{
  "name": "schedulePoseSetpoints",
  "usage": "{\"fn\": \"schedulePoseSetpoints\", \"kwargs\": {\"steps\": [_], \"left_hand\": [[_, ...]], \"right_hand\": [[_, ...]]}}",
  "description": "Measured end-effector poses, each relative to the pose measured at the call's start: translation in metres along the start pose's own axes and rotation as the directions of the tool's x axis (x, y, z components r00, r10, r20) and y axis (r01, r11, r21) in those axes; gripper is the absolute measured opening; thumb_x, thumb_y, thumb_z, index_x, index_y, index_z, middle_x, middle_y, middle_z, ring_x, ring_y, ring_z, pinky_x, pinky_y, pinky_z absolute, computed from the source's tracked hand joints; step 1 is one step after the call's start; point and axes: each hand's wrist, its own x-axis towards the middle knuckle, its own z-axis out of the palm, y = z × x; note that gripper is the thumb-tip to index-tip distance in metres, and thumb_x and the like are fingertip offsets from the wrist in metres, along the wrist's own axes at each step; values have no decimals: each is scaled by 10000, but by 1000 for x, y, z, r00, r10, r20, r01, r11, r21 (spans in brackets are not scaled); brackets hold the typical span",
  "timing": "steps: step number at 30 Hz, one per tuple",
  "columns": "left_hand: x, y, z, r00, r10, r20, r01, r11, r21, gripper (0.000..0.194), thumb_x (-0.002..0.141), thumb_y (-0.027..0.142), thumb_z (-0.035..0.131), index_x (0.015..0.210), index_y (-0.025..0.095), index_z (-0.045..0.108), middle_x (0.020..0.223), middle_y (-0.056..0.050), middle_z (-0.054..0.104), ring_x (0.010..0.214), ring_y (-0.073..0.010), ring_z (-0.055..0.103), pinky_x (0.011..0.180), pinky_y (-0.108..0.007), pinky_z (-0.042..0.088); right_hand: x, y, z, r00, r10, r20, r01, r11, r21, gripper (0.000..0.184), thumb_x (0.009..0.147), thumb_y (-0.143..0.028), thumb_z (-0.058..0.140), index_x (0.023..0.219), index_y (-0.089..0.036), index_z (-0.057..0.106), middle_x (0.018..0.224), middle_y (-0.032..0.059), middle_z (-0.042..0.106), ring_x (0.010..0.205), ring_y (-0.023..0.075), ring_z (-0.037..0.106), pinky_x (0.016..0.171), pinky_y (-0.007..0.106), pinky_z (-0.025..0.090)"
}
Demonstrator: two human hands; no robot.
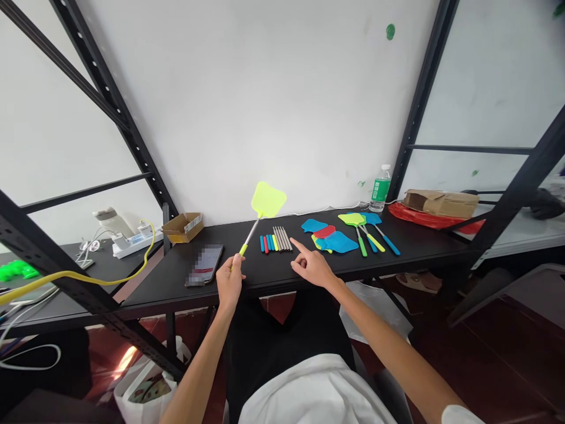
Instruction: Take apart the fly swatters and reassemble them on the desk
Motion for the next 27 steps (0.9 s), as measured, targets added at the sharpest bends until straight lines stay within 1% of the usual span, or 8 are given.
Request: {"fn": "schedulePoseSetpoints", "kwargs": {"steps": [2, 5, 8, 14, 19, 22, 24, 27], "left_hand": [[-1, 1, -1, 995, 33, 97, -38, 998, 44, 487, 911, 576, 457, 905, 158, 706, 531, 46, 378, 513, -122, 447, 527, -226, 473], [-4, 4, -3, 966, 89, 241, -135, 974, 183, 483, 922, 572, 447, 842, 171, 703, 560, 24, 444, 535, -119, 441, 505, -210, 378], [-8, 9, -2, 938, 87, 334, -170, 959, 228, 500, 928, 587, 423, 822, 179, 693, 551, 23, 452, 515, -118, 419, 481, -211, 313], [-27, 25, 20, 874, 86, 479, -125, 991, 50, 475, 949, 566, 411, 852, 167, 650, 541, 46, 405, 472, -103, 391, 462, -205, 308], [-44, 41, 35, 817, 126, 562, -110, 992, -62, 434, 984, 532, 363, 873, 181, 592, 543, 62, 421, 457, -99, 420, 493, -211, 360], [-47, 47, 35, 786, 169, 594, -184, 982, -37, 438, 998, 504, 336, 962, 181, 630, 544, 49, 474, 491, -120, 471, 553, -233, 397], [-45, 48, 33, 783, 198, 590, -259, 966, 19, 449, 1001, 492, 327, 1058, 187, 651, 608, 17, 559, 564, -147, 535, 604, -253, 425], [-36, 42, 26, 802, 243, 545, -383, 911, 156, 441, 999, 476, 340, 1147, 209, 658, 878, -56, 688, 800, -203, 635, 755, -307, 479]], "right_hand": [[1, 1, 1, 1000, 20, 5, -20, 999, 28, 584, 889, -298, 537, 1466, -263, 454, 768, -25, 737, 661, 166, 638, 683, 277, 459], [2, 5, 0, 999, 27, 31, -29, 998, 51, 391, 910, -342, 530, 1270, -238, 644, 782, 2, 739, 666, 164, 638, 685, 274, 455], [3, 4, -1, 998, 19, 58, -22, 998, 58, 327, 920, -404, 539, 1134, -233, 719, 801, 14, 740, 665, 161, 632, 690, 275, 451], [4, -5, -2, 985, -46, 165, 10, 978, 209, 394, 930, -486, 540, 1103, -191, 737, 836, 43, 720, 684, 159, 602, 637, 265, 425], [4, -17, -1, 970, -53, 235, -49, 912, 407, 478, 913, -484, 574, 1283, -187, 635, 923, 59, 705, 753, 162, 609, 642, 261, 455], [5, -23, -5, 957, -88, 275, -91, 813, 575, 421, 917, -488, 557, 1208, -200, 653, 1052, 82, 696, 922, 201, 650, 680, 271, 514], [9, -23, -11, 960, -78, 270, -120, 756, 643, 372, 915, -493, 546, 1131, -208, 647, 1113, 95, 690, 1012, 224, 654, 712, 293, 550], [15, -12, -26, 972, 83, 221, -213, 710, 671, 313, 938, -495, 485, 1084, -227, 550, 1058, 100, 712, 955, 221, 693, 674, 302, 577]]}}
